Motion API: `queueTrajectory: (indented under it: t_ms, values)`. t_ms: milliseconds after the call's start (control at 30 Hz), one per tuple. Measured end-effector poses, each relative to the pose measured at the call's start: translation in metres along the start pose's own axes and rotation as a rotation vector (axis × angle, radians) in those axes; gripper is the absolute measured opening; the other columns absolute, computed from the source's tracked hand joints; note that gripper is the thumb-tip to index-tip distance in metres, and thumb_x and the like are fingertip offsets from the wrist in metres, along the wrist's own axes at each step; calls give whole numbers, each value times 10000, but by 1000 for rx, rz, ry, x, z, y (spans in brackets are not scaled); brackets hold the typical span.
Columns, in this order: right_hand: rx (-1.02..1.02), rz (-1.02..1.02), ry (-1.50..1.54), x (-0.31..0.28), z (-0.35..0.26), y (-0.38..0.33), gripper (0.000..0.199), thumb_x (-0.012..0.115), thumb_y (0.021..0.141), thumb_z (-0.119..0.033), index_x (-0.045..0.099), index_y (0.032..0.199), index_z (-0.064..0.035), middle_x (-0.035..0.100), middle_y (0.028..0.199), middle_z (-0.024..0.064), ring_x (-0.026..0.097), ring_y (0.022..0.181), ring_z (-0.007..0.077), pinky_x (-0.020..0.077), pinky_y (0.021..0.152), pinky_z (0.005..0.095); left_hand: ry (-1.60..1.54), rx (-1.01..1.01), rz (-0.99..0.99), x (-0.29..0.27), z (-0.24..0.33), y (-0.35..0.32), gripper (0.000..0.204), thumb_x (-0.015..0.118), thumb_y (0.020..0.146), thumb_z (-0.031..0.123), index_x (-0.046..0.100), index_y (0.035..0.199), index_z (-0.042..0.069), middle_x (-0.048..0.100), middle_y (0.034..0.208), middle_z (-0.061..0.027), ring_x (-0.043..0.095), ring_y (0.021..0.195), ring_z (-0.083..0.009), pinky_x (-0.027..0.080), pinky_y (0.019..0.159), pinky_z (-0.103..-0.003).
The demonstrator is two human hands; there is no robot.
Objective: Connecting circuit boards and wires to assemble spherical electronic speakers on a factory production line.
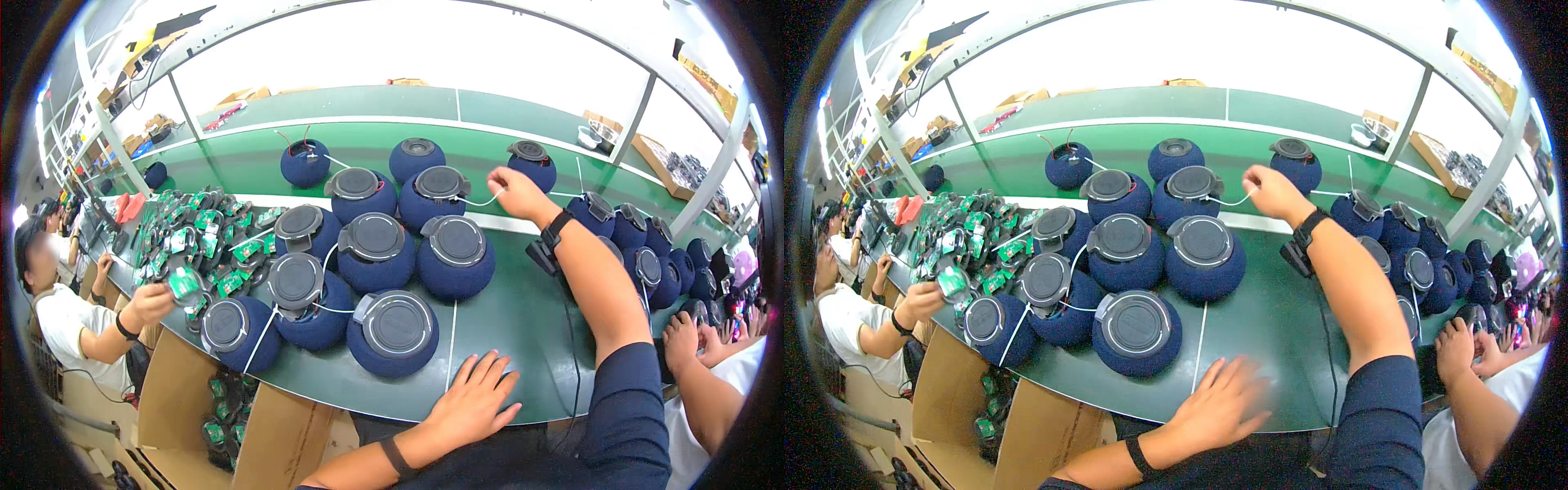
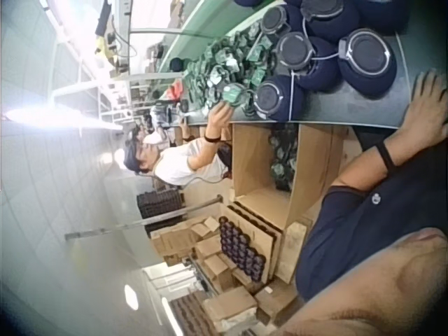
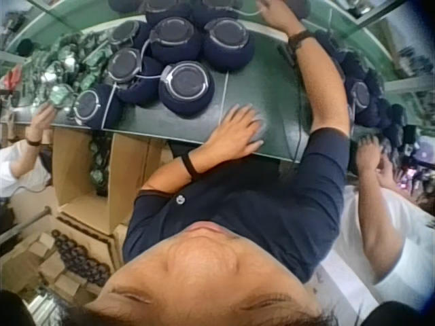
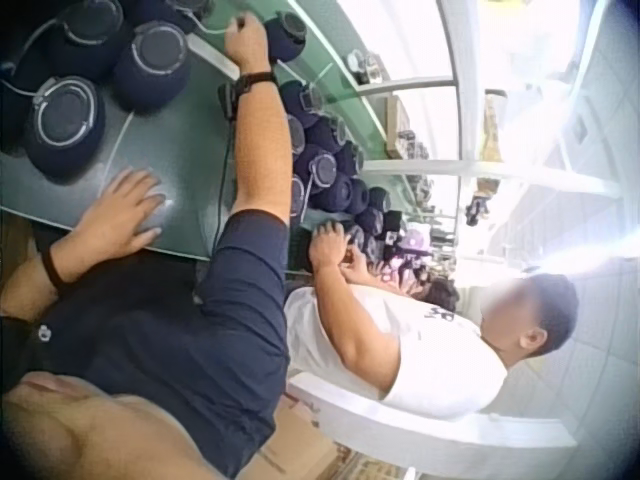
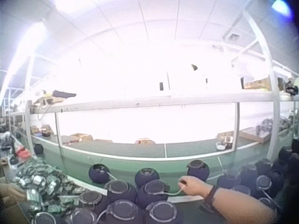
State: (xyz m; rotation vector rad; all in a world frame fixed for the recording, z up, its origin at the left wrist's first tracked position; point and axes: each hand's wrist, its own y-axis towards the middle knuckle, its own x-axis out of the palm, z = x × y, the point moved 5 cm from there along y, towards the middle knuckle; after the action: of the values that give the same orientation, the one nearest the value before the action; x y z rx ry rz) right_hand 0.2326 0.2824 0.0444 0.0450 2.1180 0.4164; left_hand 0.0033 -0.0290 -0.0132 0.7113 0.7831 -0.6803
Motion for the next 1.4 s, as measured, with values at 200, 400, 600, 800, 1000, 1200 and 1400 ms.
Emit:
queueTrajectory:
  t_ms: [200,400,600,800,1000,1200,1400]
  values:
    - [-1,-208,-539,-33,-42,14,252,652,909,-90,689,1154,-45,729,1109,189,691,1066,365,556,903,439,-28,-16,-13,-2,-2,3,553,669,954,409,569,1380,70,500,1451,-217,400,1438,-399,320,1183,-577]
    - [-47,-214,-505,-57,-54,47,387,729,887,-210,685,1242,-63,719,1188,197,681,1123,370,541,968,453,-21,-33,-20,-2,-1,8,524,665,956,421,600,1344,77,523,1437,-191,413,1435,-372,328,1181,-559]
    - [-122,-225,-147,-1,-60,86,449,721,932,-293,644,1302,-50,678,1280,214,645,1196,373,509,1024,441,10,-62,-58,-4,3,12,500,681,946,417,620,1320,91,541,1425,-168,436,1421,-357,333,1183,-538]
    - [-122,-213,-15,42,-40,111,453,684,948,-205,593,1370,-66,610,1372,229,565,1297,391,438,1128,454,31,-82,-38,-6,3,15,476,669,960,382,623,1291,44,552,1403,-147,460,1402,-322,343,1177,-488]
    - [-190,-249,-96,51,-17,112,580,778,872,-141,531,1397,-141,558,1385,208,588,1242,402,493,1065,459,26,-112,-54,-3,1,15,502,694,941,397,623,1319,74,553,1423,-146,467,1403,-315,338,1189,-497]
    - [-46,-219,-63,49,-17,105,653,862,809,-200,489,1342,-144,551,1320,245,599,1192,423,500,1041,469,46,-111,-46,-4,0,17,488,688,945,403,635,1295,67,570,1401,-128,479,1392,-293,348,1177,-483]
    - [61,-124,-99,38,-11,100,691,880,771,-457,554,1191,-15,580,1215,279,633,1083,437,527,970,475,24,-116,-46,-3,-1,18,452,676,953,411,649,1260,80,580,1380,-116,482,1390,-277,356,1167,-476]
